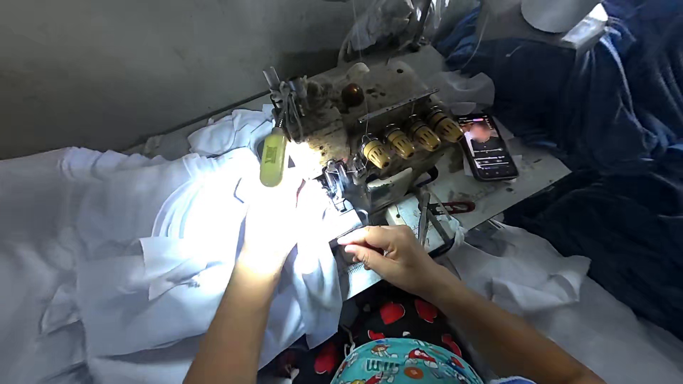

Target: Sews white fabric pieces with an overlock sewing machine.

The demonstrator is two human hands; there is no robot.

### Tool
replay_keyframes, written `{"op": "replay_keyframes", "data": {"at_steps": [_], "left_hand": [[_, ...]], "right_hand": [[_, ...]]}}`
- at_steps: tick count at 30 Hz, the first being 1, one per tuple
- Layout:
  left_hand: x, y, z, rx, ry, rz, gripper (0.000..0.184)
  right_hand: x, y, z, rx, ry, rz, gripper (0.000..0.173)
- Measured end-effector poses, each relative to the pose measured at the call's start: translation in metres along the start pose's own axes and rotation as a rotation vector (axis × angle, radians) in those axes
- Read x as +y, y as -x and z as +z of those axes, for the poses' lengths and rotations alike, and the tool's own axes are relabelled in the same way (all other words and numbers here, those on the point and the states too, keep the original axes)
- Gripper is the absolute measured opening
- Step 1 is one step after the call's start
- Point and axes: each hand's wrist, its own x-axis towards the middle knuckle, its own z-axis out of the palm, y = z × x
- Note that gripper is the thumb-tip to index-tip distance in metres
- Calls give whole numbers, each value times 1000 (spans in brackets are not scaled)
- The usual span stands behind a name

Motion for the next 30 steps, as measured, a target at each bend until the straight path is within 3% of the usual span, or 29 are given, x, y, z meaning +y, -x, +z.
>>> {"op": "replay_keyframes", "data": {"at_steps": [2,5,7,11,14,17,23,26,30], "left_hand": [[-2,5,5,23,28,-83,21],[-14,29,7,227,119,-49,17],[-17,55,1,319,37,-60,20],[3,109,-10,253,-28,-95,29],[27,127,-7,117,82,-26,26],[35,112,6,122,171,84,26],[59,63,21,87,127,172,24],[64,54,14,52,140,185,21],[58,64,-28,202,296,167,20]], "right_hand": [[-5,0,5,-31,-23,-66,20],[-9,-2,17,-20,5,-159,16],[-12,-3,23,-30,82,-200,20],[-17,-6,26,-178,131,-296,34],[-11,-5,19,-253,103,-306,27],[-1,-5,-1,-177,81,-230,17],[9,-1,-37,-7,232,-54,23],[8,4,-30,156,120,-70,25],[-9,23,28,147,-212,-103,57]]}}
